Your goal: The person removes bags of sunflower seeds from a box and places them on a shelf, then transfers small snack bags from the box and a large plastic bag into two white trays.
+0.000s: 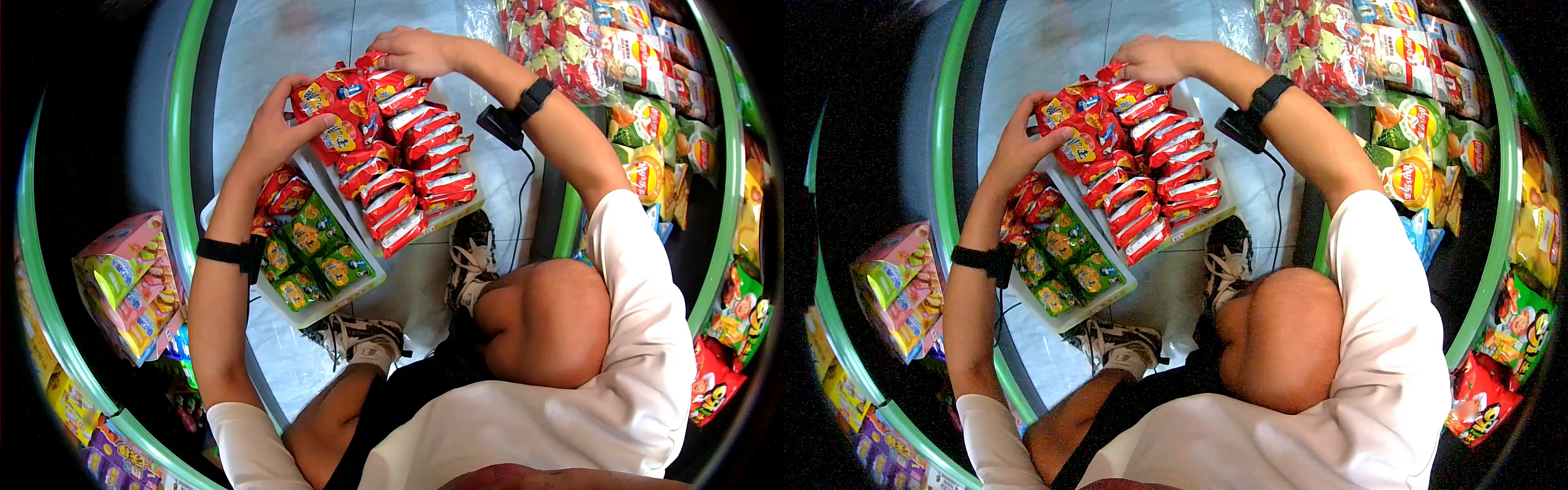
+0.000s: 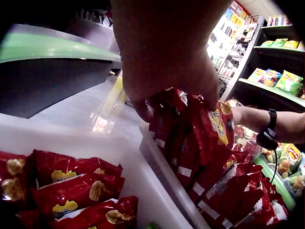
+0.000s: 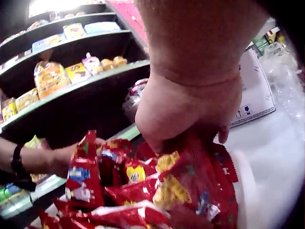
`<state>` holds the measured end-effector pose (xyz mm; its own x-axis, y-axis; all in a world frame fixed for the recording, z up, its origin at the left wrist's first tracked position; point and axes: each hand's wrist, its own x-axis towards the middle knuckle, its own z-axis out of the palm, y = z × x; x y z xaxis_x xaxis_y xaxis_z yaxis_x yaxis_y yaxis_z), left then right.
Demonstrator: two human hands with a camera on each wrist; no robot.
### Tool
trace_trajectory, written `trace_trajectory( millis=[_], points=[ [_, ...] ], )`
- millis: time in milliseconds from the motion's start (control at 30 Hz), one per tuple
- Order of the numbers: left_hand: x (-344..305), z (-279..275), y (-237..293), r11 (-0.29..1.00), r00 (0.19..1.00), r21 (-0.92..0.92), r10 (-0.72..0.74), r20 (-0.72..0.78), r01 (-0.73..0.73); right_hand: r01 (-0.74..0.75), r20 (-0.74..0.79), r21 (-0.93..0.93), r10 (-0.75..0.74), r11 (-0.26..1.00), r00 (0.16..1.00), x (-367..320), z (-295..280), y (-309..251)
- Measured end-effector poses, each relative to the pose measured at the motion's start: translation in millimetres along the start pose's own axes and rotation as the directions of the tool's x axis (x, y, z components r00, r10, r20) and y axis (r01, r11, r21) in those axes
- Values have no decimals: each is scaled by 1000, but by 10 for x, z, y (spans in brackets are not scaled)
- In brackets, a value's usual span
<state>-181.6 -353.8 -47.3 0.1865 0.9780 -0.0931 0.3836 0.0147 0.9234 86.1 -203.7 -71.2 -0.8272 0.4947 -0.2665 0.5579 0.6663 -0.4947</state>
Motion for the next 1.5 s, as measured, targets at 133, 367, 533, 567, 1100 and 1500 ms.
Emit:
trace_trajectory(
  millis=[133, 367, 533, 567, 1100, 1500],
  points=[
    [19, 4, 6, 999, 999, 16, 38, 3, -38, -8, -18, -223, 4, 975, 1000, -47, 45, -116],
    [-18, -14, 52, 999, 998, 10, -44, 49, 43, -159, -219, -345, 86, 925, 972, -32, 2, -225],
    [-53, -14, 109, 999, 1000, 38, 2, -24, -2, -71, -448, -323, -86, 944, 890, -194, -9, -292],
    [-52, -11, 90, 1000, 1000, 12, -23, -19, 23, -54, -357, -303, -60, 952, 932, -216, -28, -308],
    [-53, -58, 146, 996, 995, 28, -83, 60, 81, 23, 14, -273, -20, 962, 1000, -250, -203, -498],
    [-20, 17, 141, 998, 998, 2, -65, 8, 65, 87, -134, -344, -140, 935, 981, -121, -14, -299]
  ],
)
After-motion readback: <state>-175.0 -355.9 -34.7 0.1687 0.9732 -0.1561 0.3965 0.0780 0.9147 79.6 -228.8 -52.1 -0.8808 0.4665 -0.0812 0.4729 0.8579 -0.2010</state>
